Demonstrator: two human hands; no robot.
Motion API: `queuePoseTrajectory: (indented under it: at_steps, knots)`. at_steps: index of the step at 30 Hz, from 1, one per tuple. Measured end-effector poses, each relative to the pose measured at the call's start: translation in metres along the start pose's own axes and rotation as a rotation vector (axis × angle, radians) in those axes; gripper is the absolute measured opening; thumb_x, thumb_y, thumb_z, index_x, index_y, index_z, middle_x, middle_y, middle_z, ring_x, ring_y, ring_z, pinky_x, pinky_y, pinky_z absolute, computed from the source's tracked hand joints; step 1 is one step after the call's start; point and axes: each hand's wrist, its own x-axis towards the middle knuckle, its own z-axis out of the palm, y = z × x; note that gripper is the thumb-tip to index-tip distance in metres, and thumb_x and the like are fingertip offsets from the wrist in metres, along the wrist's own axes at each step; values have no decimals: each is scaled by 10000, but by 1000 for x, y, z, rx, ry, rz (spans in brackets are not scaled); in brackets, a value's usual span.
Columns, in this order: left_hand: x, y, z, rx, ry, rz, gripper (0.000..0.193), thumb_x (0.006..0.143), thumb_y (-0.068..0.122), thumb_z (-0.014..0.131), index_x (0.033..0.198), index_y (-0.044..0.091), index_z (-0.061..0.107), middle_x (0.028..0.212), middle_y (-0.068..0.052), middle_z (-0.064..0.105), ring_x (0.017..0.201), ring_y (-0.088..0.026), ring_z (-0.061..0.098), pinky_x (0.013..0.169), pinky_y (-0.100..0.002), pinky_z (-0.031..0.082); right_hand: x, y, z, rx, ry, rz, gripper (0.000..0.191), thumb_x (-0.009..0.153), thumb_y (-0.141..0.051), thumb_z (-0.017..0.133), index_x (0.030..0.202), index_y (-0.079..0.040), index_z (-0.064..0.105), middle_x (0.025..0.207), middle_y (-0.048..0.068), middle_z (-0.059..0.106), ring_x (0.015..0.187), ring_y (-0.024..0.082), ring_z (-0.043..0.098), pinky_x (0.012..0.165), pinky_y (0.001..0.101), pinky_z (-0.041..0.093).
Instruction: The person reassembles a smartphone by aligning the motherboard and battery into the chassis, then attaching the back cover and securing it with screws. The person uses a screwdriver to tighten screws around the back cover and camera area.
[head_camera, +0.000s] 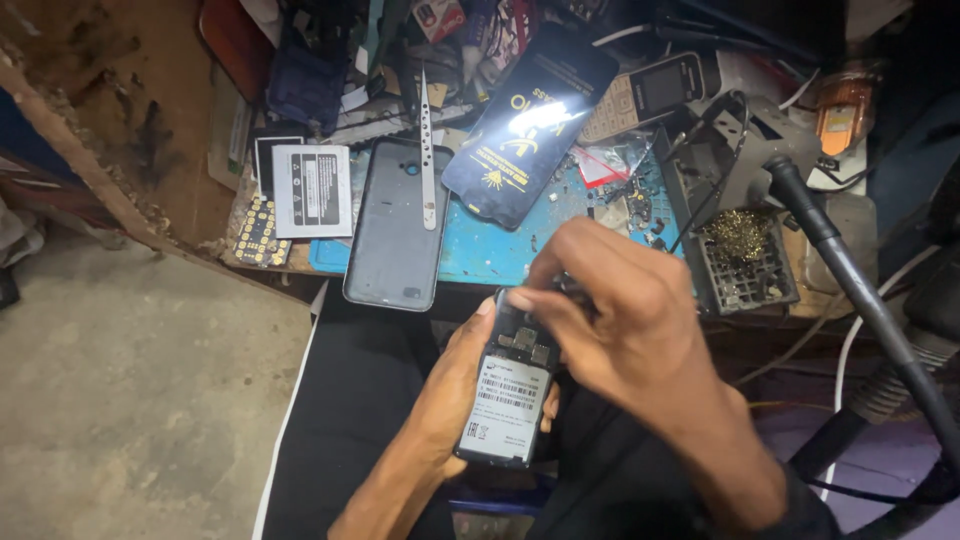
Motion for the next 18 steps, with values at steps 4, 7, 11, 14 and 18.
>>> queuePoseTrajectory:
  at_steps: [4, 7, 11, 14, 18]
  knots:
    - [1, 0, 1, -19, -3, 25, 474, 1067, 478, 393, 1226, 58, 546, 898, -164, 684, 610, -249, 691, 537, -359, 602, 3, 5, -1, -23, 22, -36, 222, 850, -58, 788, 927, 25, 597, 901, 119, 680, 705, 203, 665, 521, 301, 462]
    - [2, 2, 3, -4, -38, 45, 521, 1075, 483, 364, 1250, 40, 578, 923, -160, 698, 609, -231, 688, 524, -333, 591, 1, 5, -7, 89, -17, -164, 173, 858, 20, 714, 945, 2, 567, 1002, 137, 674, 861, 235, 690, 654, 327, 519]
    - [3, 3, 4, -13, -72, 59, 547, 1091, 479, 340, 1235, 16, 595, 937, -164, 689, 625, -229, 692, 538, -330, 600, -2, 2, -4, -27, 23, 61, 192, 871, -99, 817, 896, -16, 646, 853, 66, 707, 711, 168, 703, 583, 320, 490]
    - [3, 3, 4, -12, -63, 57, 554, 1104, 483, 345, 1195, -8, 585, 938, -175, 688, 624, -236, 693, 535, -337, 601, 0, 1, -2, -113, 31, 312, 271, 861, -156, 815, 925, 17, 616, 880, 93, 724, 705, 195, 670, 557, 320, 507]
    - [1, 4, 4, 10, -24, 51, 508, 1063, 485, 360, 1195, 42, 571, 937, -163, 688, 615, -243, 694, 534, -346, 605, -3, 1, -11, 104, 12, -124, 191, 762, 65, 659, 932, 33, 577, 1031, 174, 656, 908, 264, 689, 718, 331, 539]
